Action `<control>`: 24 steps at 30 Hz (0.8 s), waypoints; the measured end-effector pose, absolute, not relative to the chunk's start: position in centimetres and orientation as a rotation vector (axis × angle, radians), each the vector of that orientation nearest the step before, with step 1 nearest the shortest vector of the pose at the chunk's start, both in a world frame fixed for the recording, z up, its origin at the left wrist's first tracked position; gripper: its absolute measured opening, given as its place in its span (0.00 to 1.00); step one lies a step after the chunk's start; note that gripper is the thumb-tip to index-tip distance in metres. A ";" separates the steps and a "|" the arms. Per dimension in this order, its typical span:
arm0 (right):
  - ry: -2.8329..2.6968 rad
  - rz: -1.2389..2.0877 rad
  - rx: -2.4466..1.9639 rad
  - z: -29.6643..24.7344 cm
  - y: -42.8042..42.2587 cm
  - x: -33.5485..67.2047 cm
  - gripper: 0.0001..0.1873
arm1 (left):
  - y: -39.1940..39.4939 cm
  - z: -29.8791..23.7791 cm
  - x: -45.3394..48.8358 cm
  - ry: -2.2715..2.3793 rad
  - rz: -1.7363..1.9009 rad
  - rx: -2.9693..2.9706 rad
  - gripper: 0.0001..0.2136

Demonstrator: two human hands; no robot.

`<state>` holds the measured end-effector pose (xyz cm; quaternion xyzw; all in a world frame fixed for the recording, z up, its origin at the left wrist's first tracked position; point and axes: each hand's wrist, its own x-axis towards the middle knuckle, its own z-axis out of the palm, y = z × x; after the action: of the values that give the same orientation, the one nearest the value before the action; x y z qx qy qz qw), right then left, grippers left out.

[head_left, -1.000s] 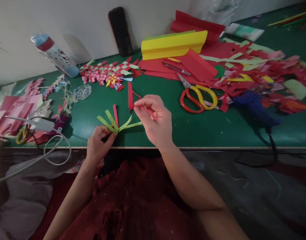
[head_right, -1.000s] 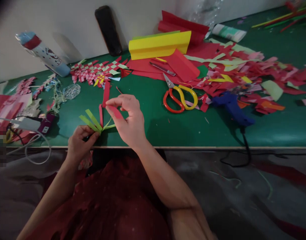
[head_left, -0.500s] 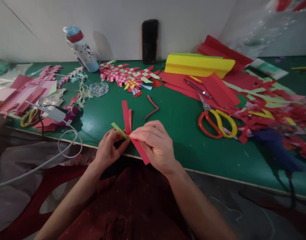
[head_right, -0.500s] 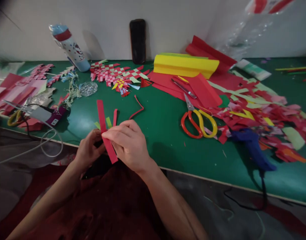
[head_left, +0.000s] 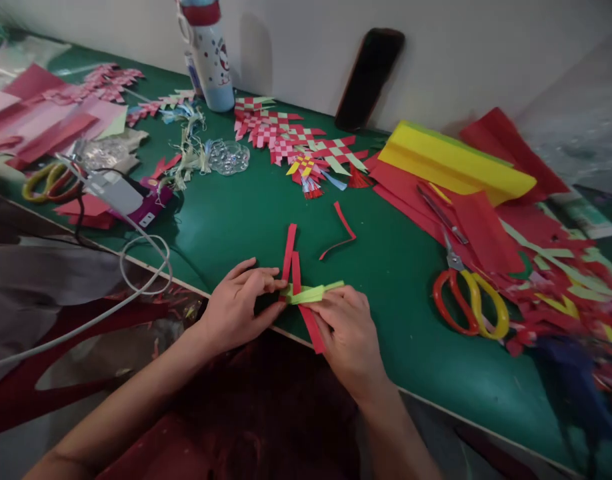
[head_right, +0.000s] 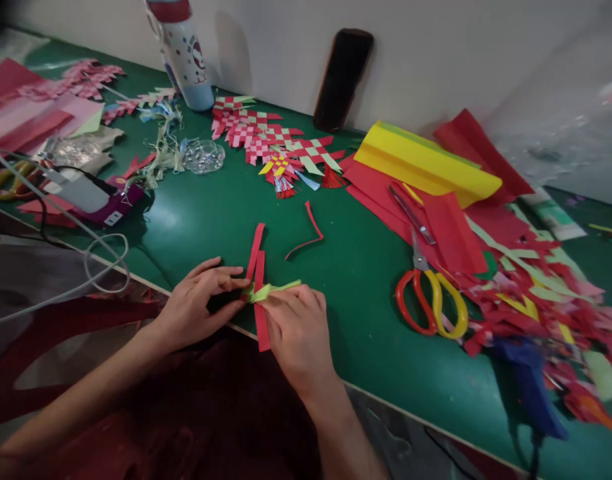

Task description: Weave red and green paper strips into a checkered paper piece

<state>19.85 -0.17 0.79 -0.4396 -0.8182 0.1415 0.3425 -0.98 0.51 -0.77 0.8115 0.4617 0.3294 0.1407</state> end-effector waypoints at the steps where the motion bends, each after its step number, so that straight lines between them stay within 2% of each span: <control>1: -2.141 0.357 -1.143 0.8 -0.4 19.9 0.10 | 0.5 -0.7 -1.1 1.324 0.938 2.348 0.08; 8: -2.184 0.303 -1.166 0.8 -1.5 19.9 0.10 | 0.6 -0.4 -1.5 1.269 0.872 2.355 0.12; 15: -2.253 0.207 -1.123 0.7 -1.8 19.2 0.13 | 0.6 -0.5 -1.3 1.310 0.931 2.317 0.07; 24: -2.235 0.035 -1.116 0.4 -2.5 18.9 0.15 | 0.6 -0.6 -1.3 1.310 0.924 2.328 0.09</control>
<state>18.90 -2.51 0.38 -0.4237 -0.8487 0.0134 0.3162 -1.33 0.65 -0.56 0.8134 0.4578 0.3228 0.1566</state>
